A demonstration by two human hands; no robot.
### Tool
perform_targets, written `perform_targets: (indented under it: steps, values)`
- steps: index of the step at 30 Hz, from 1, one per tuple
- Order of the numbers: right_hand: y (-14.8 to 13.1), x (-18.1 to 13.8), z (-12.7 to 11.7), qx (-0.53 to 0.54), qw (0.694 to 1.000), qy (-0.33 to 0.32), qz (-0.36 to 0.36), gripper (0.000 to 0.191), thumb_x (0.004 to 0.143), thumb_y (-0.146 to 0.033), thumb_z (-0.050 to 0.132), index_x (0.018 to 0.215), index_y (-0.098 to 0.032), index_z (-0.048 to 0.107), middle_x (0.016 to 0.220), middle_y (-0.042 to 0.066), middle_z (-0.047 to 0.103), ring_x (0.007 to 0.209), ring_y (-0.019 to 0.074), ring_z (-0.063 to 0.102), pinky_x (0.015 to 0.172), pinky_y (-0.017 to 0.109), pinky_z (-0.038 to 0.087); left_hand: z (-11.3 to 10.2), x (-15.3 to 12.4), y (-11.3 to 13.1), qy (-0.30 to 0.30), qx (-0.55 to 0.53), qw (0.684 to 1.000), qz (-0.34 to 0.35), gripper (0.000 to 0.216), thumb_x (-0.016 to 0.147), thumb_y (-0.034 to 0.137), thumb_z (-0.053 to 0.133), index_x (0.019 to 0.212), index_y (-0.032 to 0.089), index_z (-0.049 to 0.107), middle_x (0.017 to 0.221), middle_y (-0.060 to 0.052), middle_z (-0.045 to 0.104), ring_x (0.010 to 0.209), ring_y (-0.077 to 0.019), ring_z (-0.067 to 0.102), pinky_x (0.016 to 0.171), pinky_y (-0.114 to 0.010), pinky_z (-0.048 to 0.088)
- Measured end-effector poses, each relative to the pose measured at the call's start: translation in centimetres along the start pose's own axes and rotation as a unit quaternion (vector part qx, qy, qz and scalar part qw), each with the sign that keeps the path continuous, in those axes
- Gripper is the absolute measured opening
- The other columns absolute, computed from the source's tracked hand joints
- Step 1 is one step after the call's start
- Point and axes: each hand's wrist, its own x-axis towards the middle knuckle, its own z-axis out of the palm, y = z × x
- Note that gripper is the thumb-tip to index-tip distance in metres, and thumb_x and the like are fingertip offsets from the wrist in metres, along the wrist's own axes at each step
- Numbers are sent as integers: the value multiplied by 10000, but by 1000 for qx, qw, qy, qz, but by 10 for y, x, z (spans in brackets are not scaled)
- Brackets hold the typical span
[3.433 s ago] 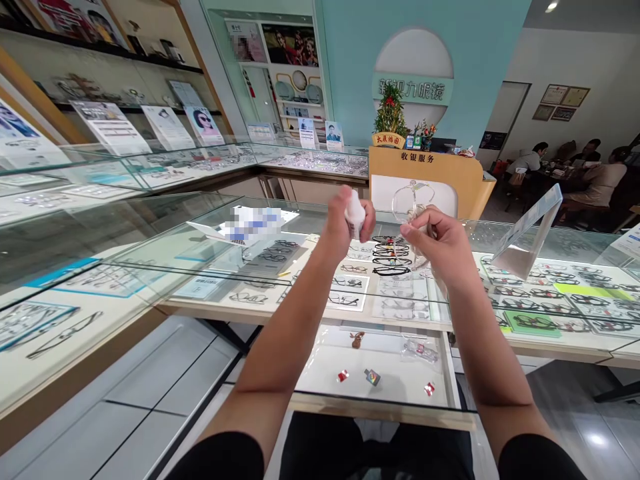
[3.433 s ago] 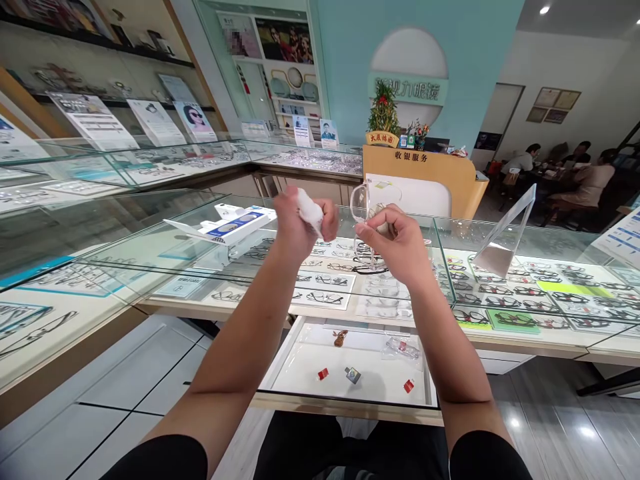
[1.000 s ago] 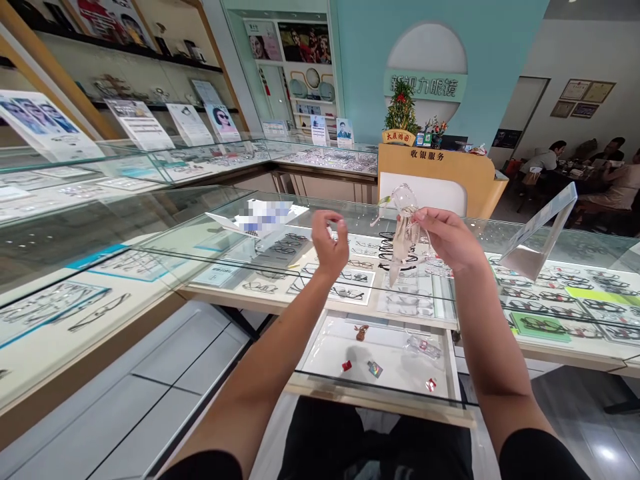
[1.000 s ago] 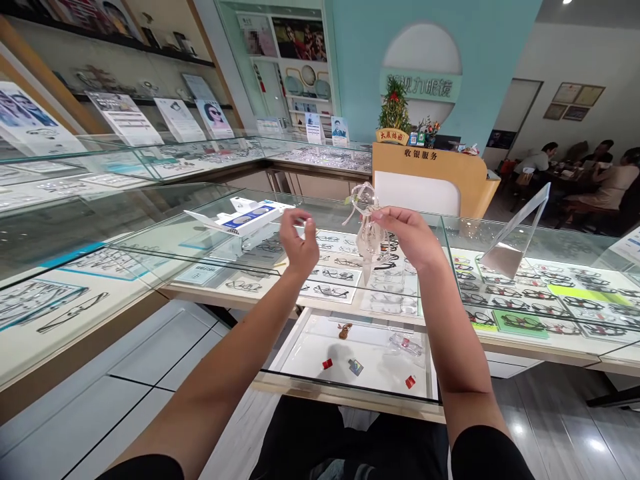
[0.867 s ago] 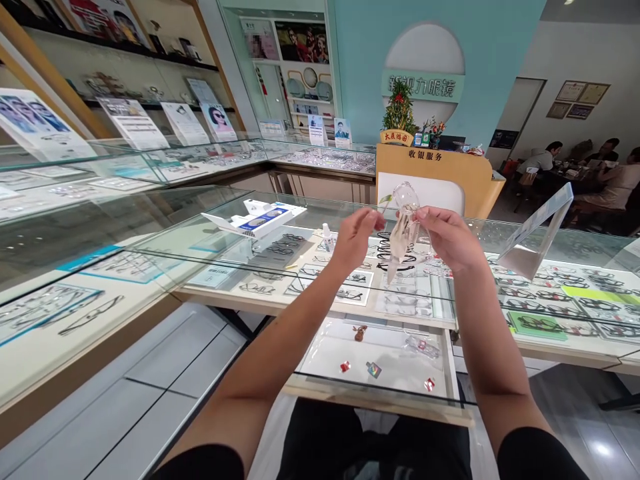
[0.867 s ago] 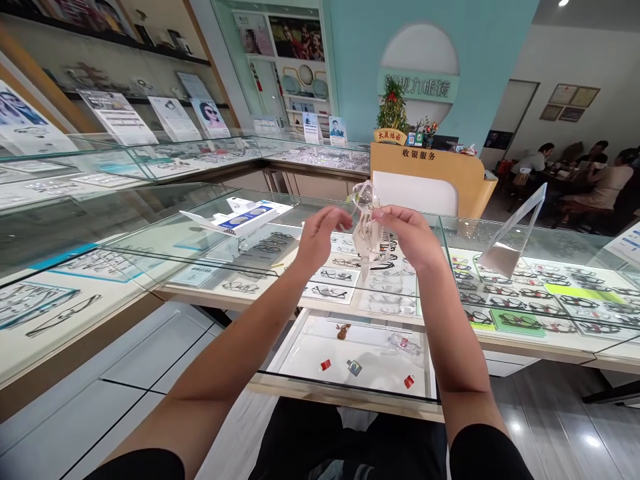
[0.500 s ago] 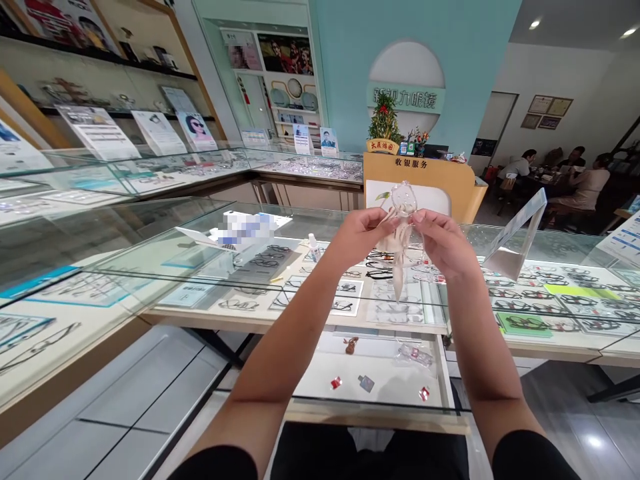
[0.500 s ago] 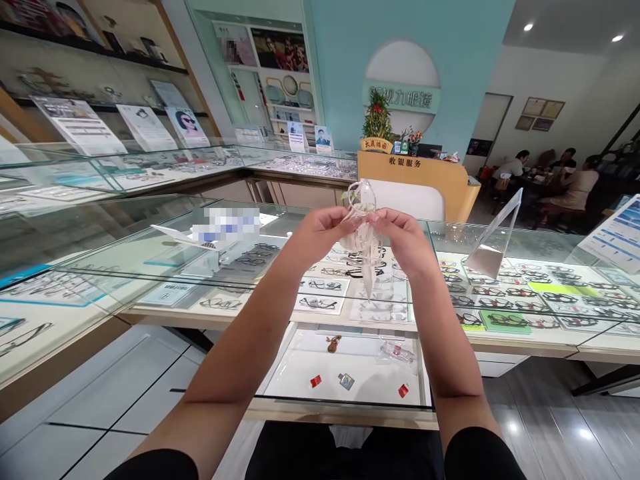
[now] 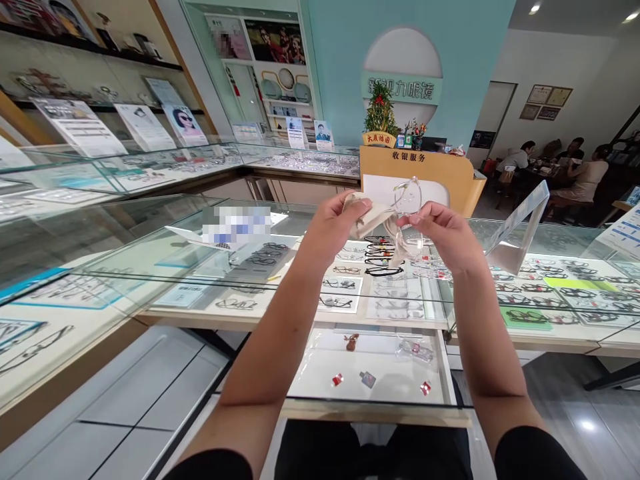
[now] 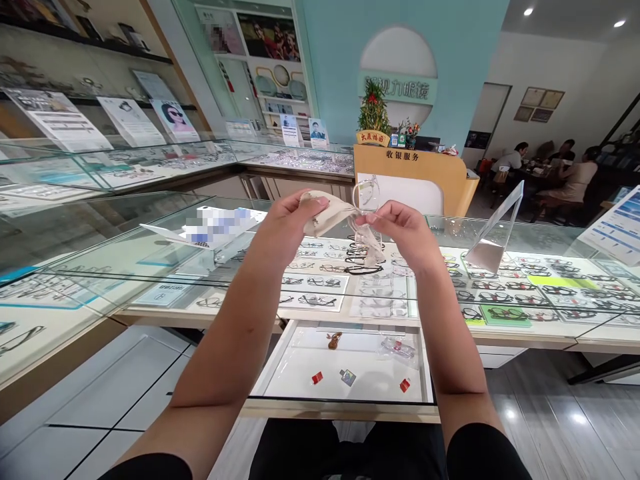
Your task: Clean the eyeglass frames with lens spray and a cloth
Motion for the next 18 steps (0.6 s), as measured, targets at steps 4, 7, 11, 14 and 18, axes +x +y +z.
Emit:
perform_targets:
  steps: [4,7,11,14,18]
  values:
    - [1,-2,7,-41,999,7,-7,411,816,-551,915,760,-254,637,885,33,792,981,220,721,899,401,532,0,-3,4,-22,8,1000,-7,278,951,494,740,890,225,699,770,-4,635,696,-149,582,628,-270,487]
    - [4,-2,11,-62,998,10,-16,398,828,-531,903,766,-250,628,860,26,773,919,199,684,885,390,522,1,-5,4,-20,13,1000,0,279,949,491,752,893,220,719,788,-7,661,720,-153,606,660,-275,509]
    - [6,-1,16,-86,996,13,-20,402,827,-536,897,748,-249,626,824,14,739,878,189,655,889,392,512,4,-3,0,-30,-19,999,13,337,959,539,726,917,206,753,854,-30,723,844,-189,695,797,-320,594]
    - [7,-1,19,-92,995,7,-29,416,822,-548,897,748,-249,617,824,12,728,854,186,640,870,388,510,7,0,-4,-45,-68,997,8,420,986,588,630,910,196,758,879,-60,748,935,-238,744,847,-378,633]
    - [10,0,24,-92,995,-14,-40,419,842,-553,877,756,-244,608,832,12,720,859,191,638,864,382,505,14,-1,-4,-25,-57,998,31,357,928,555,726,873,202,740,928,-56,765,985,-241,752,875,-381,631]
